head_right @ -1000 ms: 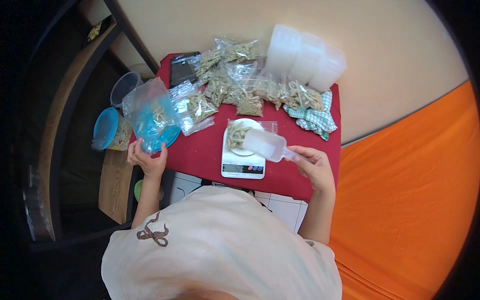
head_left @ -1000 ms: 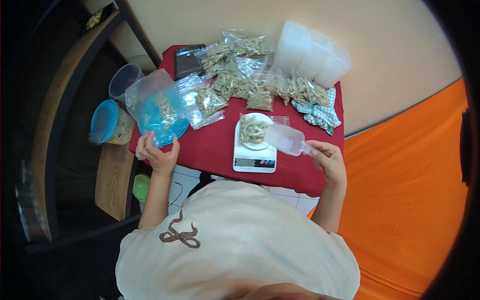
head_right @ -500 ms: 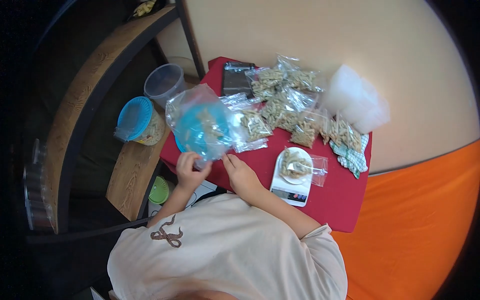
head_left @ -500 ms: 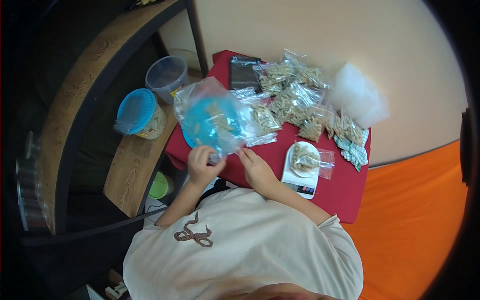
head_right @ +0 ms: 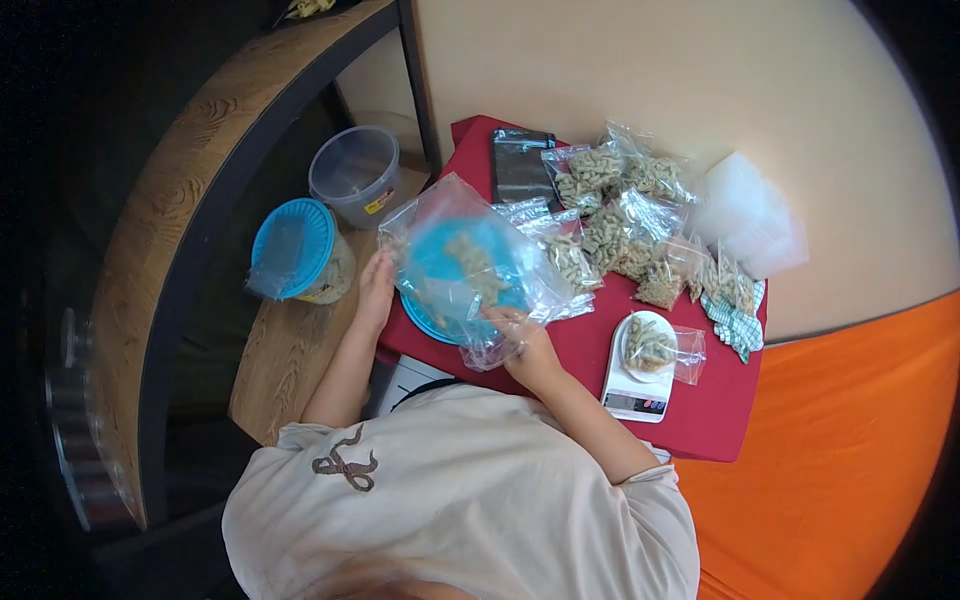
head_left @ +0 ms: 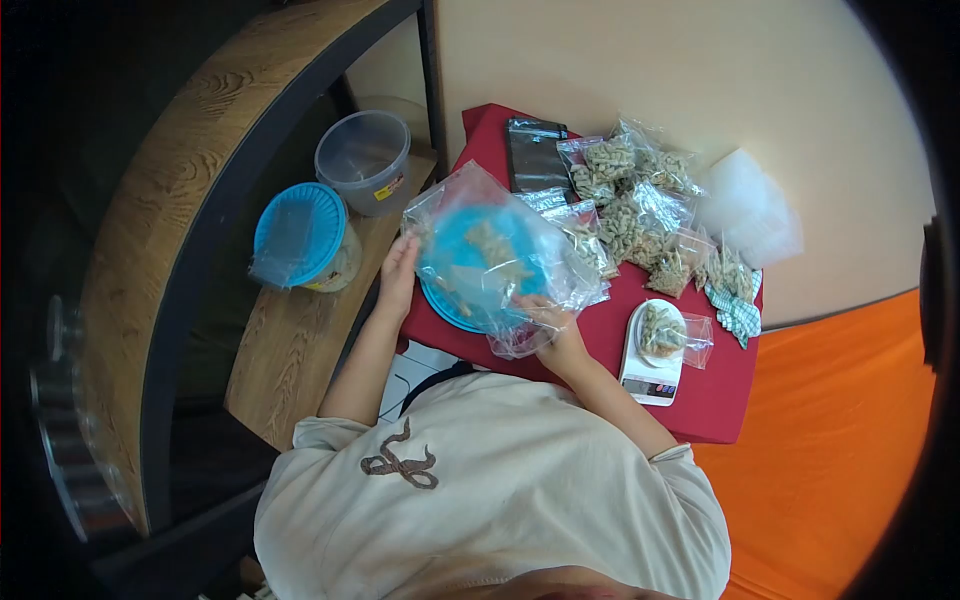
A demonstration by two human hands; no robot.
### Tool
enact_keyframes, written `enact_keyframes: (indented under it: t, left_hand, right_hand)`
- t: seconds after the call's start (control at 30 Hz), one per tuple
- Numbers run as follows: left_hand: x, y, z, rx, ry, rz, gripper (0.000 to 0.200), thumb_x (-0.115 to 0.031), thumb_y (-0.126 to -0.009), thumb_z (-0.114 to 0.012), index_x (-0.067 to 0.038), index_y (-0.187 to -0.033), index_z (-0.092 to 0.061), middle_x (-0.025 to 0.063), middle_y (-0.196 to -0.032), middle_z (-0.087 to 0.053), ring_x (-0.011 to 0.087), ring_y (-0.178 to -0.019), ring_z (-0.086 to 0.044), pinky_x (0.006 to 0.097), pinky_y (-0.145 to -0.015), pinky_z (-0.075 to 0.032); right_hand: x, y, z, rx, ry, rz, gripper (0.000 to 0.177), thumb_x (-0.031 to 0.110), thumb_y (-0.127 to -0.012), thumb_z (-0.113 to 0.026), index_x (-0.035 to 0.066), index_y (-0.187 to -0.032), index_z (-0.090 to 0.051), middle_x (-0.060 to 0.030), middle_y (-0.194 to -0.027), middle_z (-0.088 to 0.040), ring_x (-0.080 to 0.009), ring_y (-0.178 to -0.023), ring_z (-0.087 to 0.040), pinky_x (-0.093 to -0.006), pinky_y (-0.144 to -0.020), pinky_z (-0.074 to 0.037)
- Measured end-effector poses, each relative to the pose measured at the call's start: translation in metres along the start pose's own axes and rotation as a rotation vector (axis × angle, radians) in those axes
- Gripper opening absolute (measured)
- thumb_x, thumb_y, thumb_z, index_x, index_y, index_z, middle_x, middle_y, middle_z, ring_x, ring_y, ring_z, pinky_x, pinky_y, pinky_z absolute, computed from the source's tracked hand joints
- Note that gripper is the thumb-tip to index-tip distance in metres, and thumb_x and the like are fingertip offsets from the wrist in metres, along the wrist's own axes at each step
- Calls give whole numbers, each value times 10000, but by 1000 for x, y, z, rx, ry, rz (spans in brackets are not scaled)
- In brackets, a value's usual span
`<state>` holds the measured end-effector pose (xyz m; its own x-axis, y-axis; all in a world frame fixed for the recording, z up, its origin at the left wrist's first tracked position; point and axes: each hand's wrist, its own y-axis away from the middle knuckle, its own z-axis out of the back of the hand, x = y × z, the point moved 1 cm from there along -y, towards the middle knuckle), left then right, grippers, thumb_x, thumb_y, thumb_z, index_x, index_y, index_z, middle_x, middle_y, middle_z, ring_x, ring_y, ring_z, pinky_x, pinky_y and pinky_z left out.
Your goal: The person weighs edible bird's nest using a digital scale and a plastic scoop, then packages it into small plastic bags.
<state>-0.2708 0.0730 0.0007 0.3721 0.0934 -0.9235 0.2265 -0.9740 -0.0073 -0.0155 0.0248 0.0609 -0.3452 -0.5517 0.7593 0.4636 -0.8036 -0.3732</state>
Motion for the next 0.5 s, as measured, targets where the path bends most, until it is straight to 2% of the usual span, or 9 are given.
enact_keyframes:
  t: [0.1,0.17,0.2,0.23,0.27,0.33,0.4,0.47,0.5]
  left_hand:
    - [3,-4,-2,-30,-93,5,347,-250,-924,-456,17,-1134,-530,56,-1058,-575,108,-964,-521,240,-859,-392]
    - [0,-5,0,-3,-94,10,298,-210,-927,-444,14,-1099,-539,59,-1006,-601,130,-963,-545,252,-847,-417]
    - [-2,-6,0,32,38,19,295,-216,-927,-441,9,-1088,-541,70,-1017,-595,141,-961,-547,275,-841,-430]
    - [-4,-6,0,64,171,28,291,-223,-928,-439,5,-1077,-543,80,-1028,-589,152,-959,-548,298,-836,-442]
    - [-6,-5,-3,73,171,38,291,-223,-928,-439,5,-1077,-543,80,-1028,-589,152,-959,-548,298,-836,-442]
    - [-21,-1,-16,59,413,58,297,-244,-930,-424,-13,-1089,-523,102,-1054,-572,197,-973,-553,378,-826,-471]
    - [-21,-2,-12,102,410,88,316,-261,-934,-410,-23,-1123,-496,111,-1089,-553,220,-997,-545,417,-826,-473]
    - [-22,-2,-12,140,413,115,336,-277,-937,-396,-34,-1157,-468,120,-1125,-533,244,-1020,-537,457,-826,-476]
    - [-23,-1,-13,133,407,145,352,-292,-938,-384,-45,-1182,-443,125,-1159,-510,261,-1050,-519,481,-827,-471]
  right_hand:
    - [-9,8,-13,63,91,-43,590,-144,-604,-448,69,-1149,-530,-192,-1045,-565,-351,-926,-561,-362,-782,-468]
    - [-15,17,-25,47,46,-115,539,-60,-626,-550,53,-1152,-509,-184,-1023,-568,-330,-901,-572,-366,-760,-475]
    - [-11,17,-26,39,51,-128,539,-60,-626,-550,53,-1152,-509,-184,-1023,-568,-330,-901,-572,-366,-760,-475]
    - [-7,17,-27,60,272,-64,531,-11,-635,-586,40,-1155,-497,-178,-1011,-570,-327,-877,-575,-366,-742,-478]
    - [-2,17,-27,84,491,3,534,38,-643,-622,27,-1159,-486,-172,-999,-572,-324,-853,-578,-366,-724,-481]
    - [7,14,-27,70,530,-54,518,47,-649,-628,10,-1147,-490,-167,-990,-575,-324,-841,-578,-366,-715,-481]
    - [8,11,-28,55,567,-104,504,56,-656,-634,-6,-1136,-494,-162,-981,-577,-325,-829,-578,-366,-707,-481]
    - [7,10,-25,-99,480,-29,490,57,-661,-636,4,-1131,-508,-164,-971,-580,-319,-836,-578,-364,-708,-479]
    - [11,9,-24,-101,483,-29,490,57,-661,-636,4,-1131,-508,-164,-971,-580,-319,-836,-578,-364,-708,-479]
